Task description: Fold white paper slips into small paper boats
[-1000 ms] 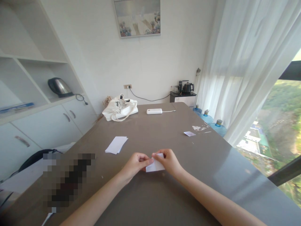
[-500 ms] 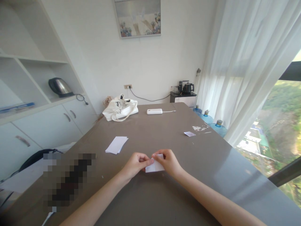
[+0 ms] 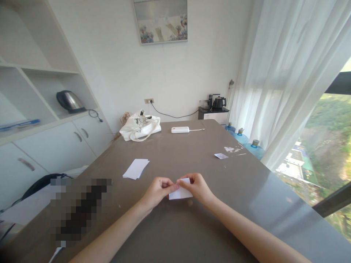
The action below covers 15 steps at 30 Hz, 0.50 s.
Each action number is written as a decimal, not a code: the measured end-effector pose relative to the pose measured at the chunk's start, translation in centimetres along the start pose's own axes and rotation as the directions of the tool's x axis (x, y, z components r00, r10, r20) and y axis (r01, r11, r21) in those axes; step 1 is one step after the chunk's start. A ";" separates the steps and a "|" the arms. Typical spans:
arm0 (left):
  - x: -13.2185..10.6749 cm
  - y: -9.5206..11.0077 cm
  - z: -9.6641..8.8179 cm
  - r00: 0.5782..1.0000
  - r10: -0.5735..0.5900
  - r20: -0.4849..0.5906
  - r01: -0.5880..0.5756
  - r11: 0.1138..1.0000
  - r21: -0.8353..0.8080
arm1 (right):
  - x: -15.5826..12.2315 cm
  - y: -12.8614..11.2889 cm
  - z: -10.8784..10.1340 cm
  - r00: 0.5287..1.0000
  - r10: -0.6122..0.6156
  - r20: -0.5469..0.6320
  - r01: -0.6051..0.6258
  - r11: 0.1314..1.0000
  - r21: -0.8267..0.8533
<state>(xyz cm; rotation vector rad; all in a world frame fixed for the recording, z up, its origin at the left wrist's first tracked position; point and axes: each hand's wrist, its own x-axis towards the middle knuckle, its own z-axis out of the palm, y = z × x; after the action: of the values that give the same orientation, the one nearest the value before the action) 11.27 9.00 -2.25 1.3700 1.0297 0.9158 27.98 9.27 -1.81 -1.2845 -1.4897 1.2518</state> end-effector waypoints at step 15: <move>-0.1 0.0 -0.2 0.995 -0.063 0.075 0.065 0.998 -0.025 | 0.3 0.3 -0.5 1.000 -0.028 0.013 0.028 0.999 0.042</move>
<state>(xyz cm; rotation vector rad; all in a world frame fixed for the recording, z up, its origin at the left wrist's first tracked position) 11.06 8.95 -2.26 1.3306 0.9953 0.8232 28.47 9.63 -2.00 -1.2267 -1.4782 1.2690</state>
